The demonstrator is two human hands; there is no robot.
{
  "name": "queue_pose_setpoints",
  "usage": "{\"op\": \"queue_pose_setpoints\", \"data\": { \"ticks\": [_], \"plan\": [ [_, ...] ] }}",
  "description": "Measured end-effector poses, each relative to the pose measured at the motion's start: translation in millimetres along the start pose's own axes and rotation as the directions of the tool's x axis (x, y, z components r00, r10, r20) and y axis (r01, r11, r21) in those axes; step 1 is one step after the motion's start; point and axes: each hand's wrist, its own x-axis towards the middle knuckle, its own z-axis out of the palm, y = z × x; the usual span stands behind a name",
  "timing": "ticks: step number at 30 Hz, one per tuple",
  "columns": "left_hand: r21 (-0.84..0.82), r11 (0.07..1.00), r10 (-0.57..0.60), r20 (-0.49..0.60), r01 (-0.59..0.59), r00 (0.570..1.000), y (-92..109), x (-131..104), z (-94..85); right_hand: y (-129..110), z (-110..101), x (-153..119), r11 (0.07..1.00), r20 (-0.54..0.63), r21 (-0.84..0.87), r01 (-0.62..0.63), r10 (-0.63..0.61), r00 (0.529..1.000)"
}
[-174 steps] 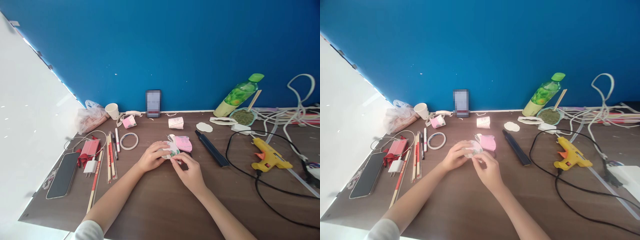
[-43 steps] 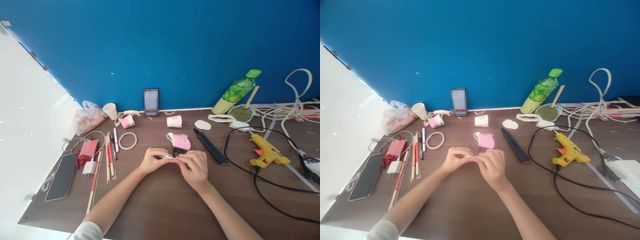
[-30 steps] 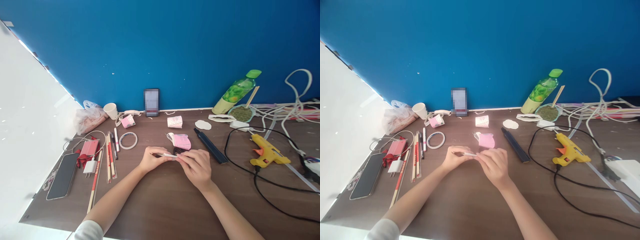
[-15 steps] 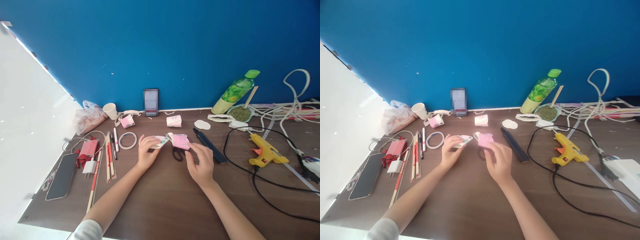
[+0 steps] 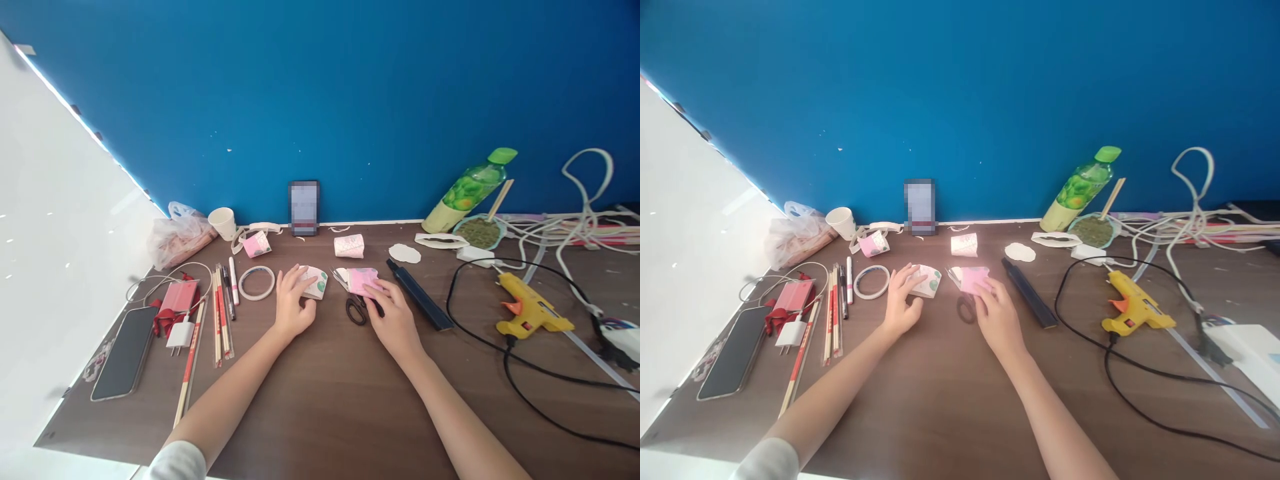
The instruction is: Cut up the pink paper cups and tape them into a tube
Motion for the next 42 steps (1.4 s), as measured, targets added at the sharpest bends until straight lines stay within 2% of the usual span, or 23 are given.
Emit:
{"op": "queue_pose_setpoints", "data": {
  "ticks": [3, 6, 10, 14, 16, 18, 20, 21, 23, 24, 25, 27, 29, 31, 34, 37, 39, 42],
  "plan": [
    [0.039, 0.998, -0.051, -0.149, 0.057, 0.987, -7, 8, -7.9, 0, 0, 0, 0.999, -0.01, -0.04, -0.017, 0.017, 1.0],
    [0.206, 0.958, -0.165, -0.175, 0.2, 0.971, -16, 21, -22.7, -3, -2, 1, 0.99, -0.039, -0.123, -0.063, 0.059, 0.997],
    [0.495, 0.835, -0.289, 0.026, 0.239, 0.957, -24, 32, -49.2, -5, -4, 2, 0.981, -0.079, -0.151, -0.125, 0.115, 0.99],
    [0.622, 0.764, -0.414, 0.273, 0.169, 0.868, -28, 24, -65.4, -6, -3, 2, 0.982, -0.11, -0.142, -0.126, 0.111, 0.988],
    [0.664, 0.74, -0.403, 0.316, 0.103, 0.859, -29, 16, -66.5, -7, -2, 2, 0.985, -0.112, -0.124, -0.121, 0.107, 0.988],
    [0.702, 0.708, -0.384, 0.294, 0.075, 0.875, -30, 10, -64.7, -10, -2, 4, 0.989, -0.119, -0.103, -0.109, 0.096, 0.988],
    [0.688, 0.72, -0.339, 0.237, 0.089, 0.91, -29, 6, -61.9, -16, -4, 5, 0.995, -0.135, -0.068, -0.077, 0.067, 0.989],
    [0.651, 0.755, -0.284, 0.214, 0.08, 0.934, -27, 4, -60.4, -19, -4, 5, 0.998, -0.141, -0.044, -0.052, 0.045, 0.989],
    [0.529, 0.848, -0.098, 0.185, -0.015, 0.978, -22, 0, -56.9, -27, -5, 4, 1.0, -0.148, 0.018, 0.013, -0.01, 0.989],
    [0.456, 0.884, 0.028, 0.179, -0.108, 0.983, -19, -2, -54.7, -32, -6, 3, 0.998, -0.147, 0.053, 0.046, -0.038, 0.988],
    [0.386, 0.898, 0.152, 0.174, -0.21, 0.973, -15, -5, -52.1, -37, -6, 1, 0.993, -0.145, 0.09, 0.076, -0.062, 0.987],
    [0.26, 0.886, 0.346, 0.181, -0.384, 0.92, -5, -10, -45.3, -47, -6, -2, 0.978, -0.134, 0.167, 0.121, -0.099, 0.986],
    [0.162, 0.86, 0.453, 0.198, -0.484, 0.869, 4, -16, -37.0, -55, -7, -5, 0.961, -0.128, 0.231, 0.155, -0.128, 0.984],
    [0.097, 0.836, 0.51, 0.228, -0.541, 0.829, 12, -21, -28.5, -60, -9, -7, 0.946, -0.145, 0.273, 0.174, -0.139, 0.98],
    [0.102, 0.821, 0.532, 0.223, -0.562, 0.817, 16, -25, -18.6, -62, -11, -8, 0.931, -0.16, 0.342, 0.131, -0.08, 0.984],
    [0.138, 0.799, 0.555, 0.206, -0.586, 0.806, 14, -28, -13.9, -62, -10, -8, 0.854, -0.06, 0.514, -0.086, 0.135, 0.989],
    [0.145, 0.792, 0.571, 0.172, -0.594, 0.803, 12, -30, -13.0, -62, -8, -8, 0.742, 0.044, 0.621, -0.251, 0.287, 0.957],
    [0.159, 0.832, 0.535, 0.019, -0.531, 0.844, 10, -34, -13.3, -63, -5, -9, 0.637, 0.114, 0.687, -0.351, 0.383, 0.917]
  ]
}}
